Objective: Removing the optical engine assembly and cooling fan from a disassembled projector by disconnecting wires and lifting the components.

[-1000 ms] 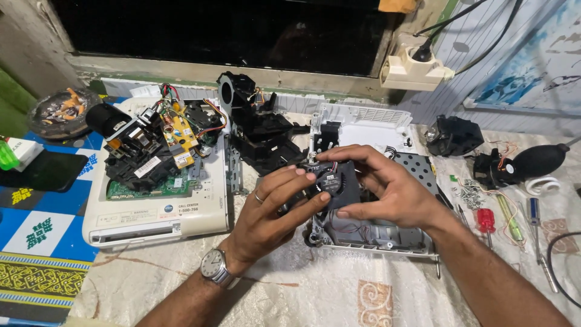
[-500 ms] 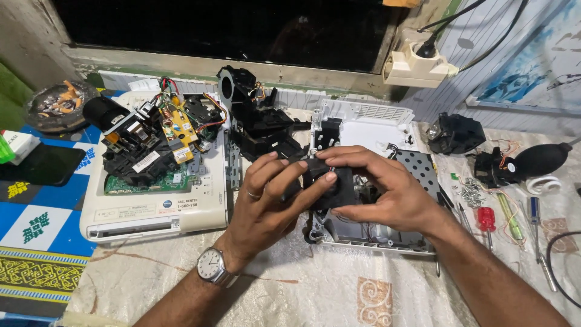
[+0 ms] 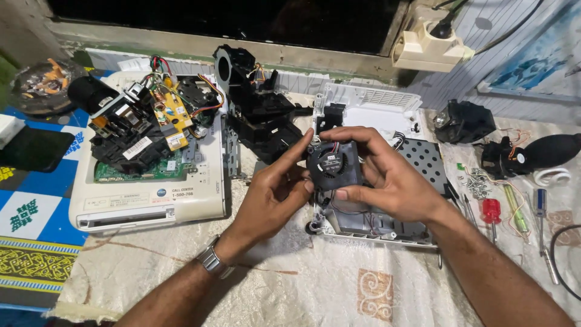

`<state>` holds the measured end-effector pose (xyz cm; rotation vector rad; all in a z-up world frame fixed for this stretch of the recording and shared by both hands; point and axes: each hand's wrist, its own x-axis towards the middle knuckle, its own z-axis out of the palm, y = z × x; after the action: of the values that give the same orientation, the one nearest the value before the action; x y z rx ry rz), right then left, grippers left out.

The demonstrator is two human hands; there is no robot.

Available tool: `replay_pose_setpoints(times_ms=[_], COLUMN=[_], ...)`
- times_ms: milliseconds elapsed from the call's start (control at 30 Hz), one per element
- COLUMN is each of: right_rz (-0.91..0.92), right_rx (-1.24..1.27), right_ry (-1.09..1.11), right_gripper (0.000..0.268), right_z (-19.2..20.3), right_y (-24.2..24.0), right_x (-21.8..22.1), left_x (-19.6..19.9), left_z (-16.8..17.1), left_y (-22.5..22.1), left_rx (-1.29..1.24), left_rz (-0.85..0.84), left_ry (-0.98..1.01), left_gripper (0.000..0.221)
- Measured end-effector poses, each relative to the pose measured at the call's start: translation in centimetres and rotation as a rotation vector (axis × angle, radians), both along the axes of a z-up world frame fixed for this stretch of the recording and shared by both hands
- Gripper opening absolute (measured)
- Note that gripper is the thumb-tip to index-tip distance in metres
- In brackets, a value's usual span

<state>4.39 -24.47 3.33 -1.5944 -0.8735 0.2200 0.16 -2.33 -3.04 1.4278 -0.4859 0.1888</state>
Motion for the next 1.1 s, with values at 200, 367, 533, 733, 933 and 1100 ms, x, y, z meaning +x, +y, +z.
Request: replay_pose_setpoints(times_ms=[200, 367, 533, 733, 933, 1100], right_rz=[0.051, -0.15, -0.241, -0.169, -0.185, -0.175], right_rx=[-0.033, -0.013, 0.01, -0.004, -0.016, -0.194], right_ry=[0.043, -0.212, -0.265, -0.289, -0.313, -0.287], right_gripper=[0.067, 0.034, 0.019, 0.025, 0.02, 0.034], right_z=[-0.7, -1.3, -1.2, -1.4, -0.8, -0.3], right_y=[-0.1, 0.5, 0.9, 0.5, 0.6, -0.1], right_x=[0.2, 0.3, -0.2, 0.5, 0.1, 0.0], left_x=[-1.3, -1.1, -1.4, -1.3, -1.6, -1.8], left_z=[3.8, 2.8, 2.4, 1.8, 2.5, 2.6], left_y=[-0.9, -1.1, -1.5, -1.4, -1.4, -0.8], left_rx=[0.043, 0.005, -0.004, -0.004, 0.014, 0.223], left_rz=[0.044, 0.016, 0.023, 0.027, 0.016, 0.018], left_ry=[-0.013, -0.071, -0.086, -0.1, -0.121, -0.161], left_gripper=[0.076, 0.071, 0.07, 0.069, 0.067, 0.068])
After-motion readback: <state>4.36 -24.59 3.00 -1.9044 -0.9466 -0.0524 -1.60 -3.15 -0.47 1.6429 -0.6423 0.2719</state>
